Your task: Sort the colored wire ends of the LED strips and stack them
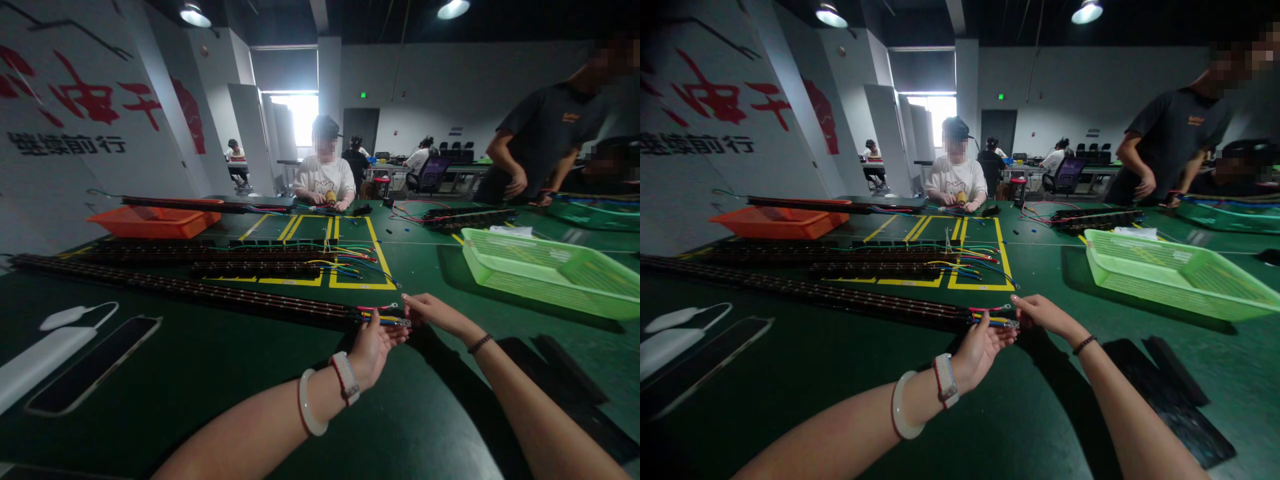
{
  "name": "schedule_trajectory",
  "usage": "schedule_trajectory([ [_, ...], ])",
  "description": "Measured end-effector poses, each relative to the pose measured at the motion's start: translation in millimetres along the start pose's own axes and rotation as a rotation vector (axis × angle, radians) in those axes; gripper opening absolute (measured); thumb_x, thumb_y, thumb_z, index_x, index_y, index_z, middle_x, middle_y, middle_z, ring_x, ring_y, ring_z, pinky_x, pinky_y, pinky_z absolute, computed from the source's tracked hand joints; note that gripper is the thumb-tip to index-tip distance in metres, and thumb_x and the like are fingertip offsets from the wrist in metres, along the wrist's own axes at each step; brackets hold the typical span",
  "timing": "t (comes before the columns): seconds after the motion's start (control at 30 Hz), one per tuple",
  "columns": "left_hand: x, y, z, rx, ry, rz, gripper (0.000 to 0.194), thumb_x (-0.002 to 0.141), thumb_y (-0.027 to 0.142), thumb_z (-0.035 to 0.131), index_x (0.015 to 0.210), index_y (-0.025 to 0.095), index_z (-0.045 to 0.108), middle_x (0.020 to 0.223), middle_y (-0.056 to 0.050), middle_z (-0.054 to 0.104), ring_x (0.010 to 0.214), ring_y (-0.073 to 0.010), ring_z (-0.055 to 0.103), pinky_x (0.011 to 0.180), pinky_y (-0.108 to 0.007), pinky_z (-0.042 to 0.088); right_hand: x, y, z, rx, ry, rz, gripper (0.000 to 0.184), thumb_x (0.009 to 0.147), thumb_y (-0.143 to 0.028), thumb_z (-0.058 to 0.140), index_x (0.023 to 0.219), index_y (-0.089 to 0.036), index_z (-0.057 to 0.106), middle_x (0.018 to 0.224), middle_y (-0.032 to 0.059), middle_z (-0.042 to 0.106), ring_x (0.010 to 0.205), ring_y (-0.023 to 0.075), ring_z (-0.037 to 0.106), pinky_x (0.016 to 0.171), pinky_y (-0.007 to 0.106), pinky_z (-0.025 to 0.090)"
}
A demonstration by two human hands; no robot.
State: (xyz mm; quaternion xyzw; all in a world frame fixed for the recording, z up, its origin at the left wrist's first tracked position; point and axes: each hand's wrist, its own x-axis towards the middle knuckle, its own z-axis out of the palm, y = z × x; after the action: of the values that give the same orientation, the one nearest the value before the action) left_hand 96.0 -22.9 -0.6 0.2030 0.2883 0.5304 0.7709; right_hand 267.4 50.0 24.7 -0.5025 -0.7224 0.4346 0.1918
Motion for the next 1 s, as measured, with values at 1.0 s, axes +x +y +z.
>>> schedule_trajectory([
  [1.0,-4.2,9.8,2.9,-0.036,-0.001,-0.186,0.061,0.09,0.054,0.034,0.074,0.005,0.066,0.073,-0.014,0.069,0.068,-0.0161,0.064,0.073,-0.028,0.047,7.2,-0.2,20.2,-0.228,0.014,-0.119,0.05,0.079,-0.061,0.053,0.067,-0.014,0.062,0.055,-0.0007,0.056,0.05,0.0109,0.045,0.048,0.023,0.029],
])
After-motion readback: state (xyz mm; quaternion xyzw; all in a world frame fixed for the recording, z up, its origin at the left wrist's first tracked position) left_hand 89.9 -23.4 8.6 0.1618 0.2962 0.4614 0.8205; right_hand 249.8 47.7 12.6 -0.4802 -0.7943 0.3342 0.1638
